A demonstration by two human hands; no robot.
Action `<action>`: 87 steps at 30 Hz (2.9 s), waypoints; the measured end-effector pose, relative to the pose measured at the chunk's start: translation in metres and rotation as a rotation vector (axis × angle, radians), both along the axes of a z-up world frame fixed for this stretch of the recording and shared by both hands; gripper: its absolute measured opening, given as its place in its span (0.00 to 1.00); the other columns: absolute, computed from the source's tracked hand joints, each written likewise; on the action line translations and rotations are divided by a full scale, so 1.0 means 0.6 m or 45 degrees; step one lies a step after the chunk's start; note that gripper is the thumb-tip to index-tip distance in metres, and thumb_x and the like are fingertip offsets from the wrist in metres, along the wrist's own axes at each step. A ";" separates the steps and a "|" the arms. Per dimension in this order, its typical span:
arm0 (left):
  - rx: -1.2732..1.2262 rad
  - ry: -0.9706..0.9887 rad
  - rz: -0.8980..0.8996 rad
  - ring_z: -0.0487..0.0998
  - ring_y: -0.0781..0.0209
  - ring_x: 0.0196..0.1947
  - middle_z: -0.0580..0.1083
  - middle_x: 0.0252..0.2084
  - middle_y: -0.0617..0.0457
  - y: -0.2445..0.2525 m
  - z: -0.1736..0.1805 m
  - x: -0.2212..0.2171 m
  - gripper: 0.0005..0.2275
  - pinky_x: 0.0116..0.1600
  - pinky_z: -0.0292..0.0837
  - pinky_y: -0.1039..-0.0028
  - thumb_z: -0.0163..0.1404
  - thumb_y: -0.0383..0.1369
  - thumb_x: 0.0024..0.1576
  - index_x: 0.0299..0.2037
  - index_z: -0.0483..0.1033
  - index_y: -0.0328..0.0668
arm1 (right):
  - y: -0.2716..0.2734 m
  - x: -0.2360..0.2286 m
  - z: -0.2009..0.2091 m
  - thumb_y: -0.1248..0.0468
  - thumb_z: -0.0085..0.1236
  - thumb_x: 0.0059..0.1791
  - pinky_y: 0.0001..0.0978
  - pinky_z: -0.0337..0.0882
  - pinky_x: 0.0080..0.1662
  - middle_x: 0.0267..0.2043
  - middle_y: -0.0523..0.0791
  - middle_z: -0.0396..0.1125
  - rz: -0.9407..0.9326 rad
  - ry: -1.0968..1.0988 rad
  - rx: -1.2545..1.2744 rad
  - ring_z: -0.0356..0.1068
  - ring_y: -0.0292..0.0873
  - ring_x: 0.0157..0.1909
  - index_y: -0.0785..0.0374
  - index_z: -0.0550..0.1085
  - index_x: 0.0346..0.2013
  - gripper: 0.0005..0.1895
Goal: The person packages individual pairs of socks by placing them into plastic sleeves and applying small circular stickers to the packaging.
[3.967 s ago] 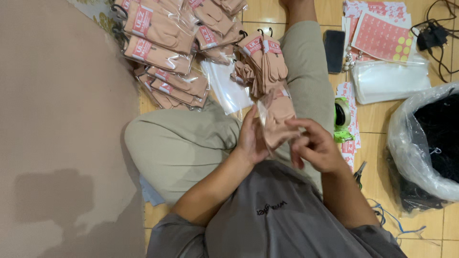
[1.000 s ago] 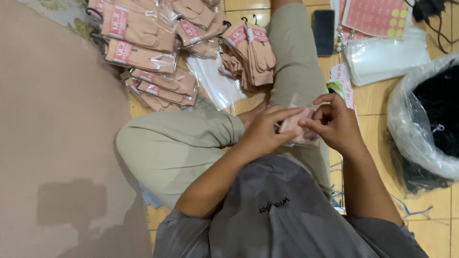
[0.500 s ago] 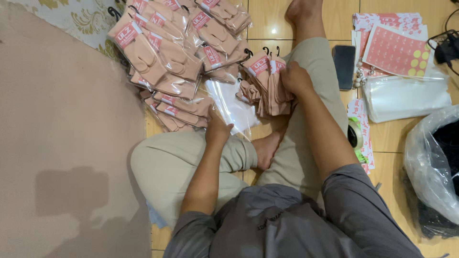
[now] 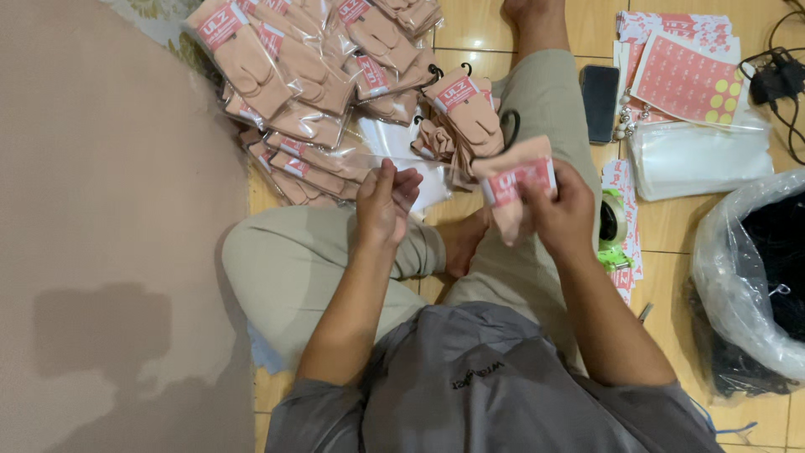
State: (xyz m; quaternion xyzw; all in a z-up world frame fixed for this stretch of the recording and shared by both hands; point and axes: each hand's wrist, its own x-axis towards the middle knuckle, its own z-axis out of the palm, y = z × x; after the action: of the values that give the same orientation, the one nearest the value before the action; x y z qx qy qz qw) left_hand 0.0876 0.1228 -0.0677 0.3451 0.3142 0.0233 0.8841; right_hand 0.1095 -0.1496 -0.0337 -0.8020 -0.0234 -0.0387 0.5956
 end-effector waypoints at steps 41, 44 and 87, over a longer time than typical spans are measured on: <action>-0.545 -0.403 -0.456 0.73 0.61 0.29 0.79 0.38 0.47 -0.196 0.036 -0.115 0.23 0.35 0.68 0.66 0.52 0.43 0.64 0.63 0.68 0.35 | 0.037 -0.090 0.073 0.64 0.53 0.51 0.33 0.68 0.56 0.47 0.49 0.74 0.184 0.273 0.240 0.70 0.40 0.49 0.57 0.60 0.76 0.36; -0.625 -0.366 -0.515 0.72 0.68 0.28 0.80 0.37 0.55 -0.184 0.098 -0.126 0.27 0.37 0.65 0.77 0.47 0.56 0.63 0.60 0.70 0.41 | 0.025 -0.083 0.076 0.61 0.59 0.48 0.39 0.70 0.55 0.46 0.54 0.74 0.315 0.202 0.412 0.72 0.44 0.46 0.59 0.55 0.77 0.43; 1.325 -0.125 -1.027 0.82 0.66 0.33 0.79 0.28 0.63 -0.244 -0.078 -0.062 0.07 0.41 0.77 0.77 0.60 0.43 0.48 0.35 0.85 0.63 | -0.090 -0.132 -0.069 0.53 0.53 0.58 0.41 0.62 0.36 0.33 0.43 0.61 0.195 -1.059 -1.008 0.64 0.49 0.33 0.57 0.69 0.23 0.21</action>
State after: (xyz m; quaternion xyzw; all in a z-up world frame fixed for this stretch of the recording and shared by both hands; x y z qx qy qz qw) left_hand 0.0506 -0.0238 -0.1145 0.8166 0.0675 -0.1452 0.5545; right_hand 0.0306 -0.2036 -0.0752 -0.8771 -0.3264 -0.2957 0.1919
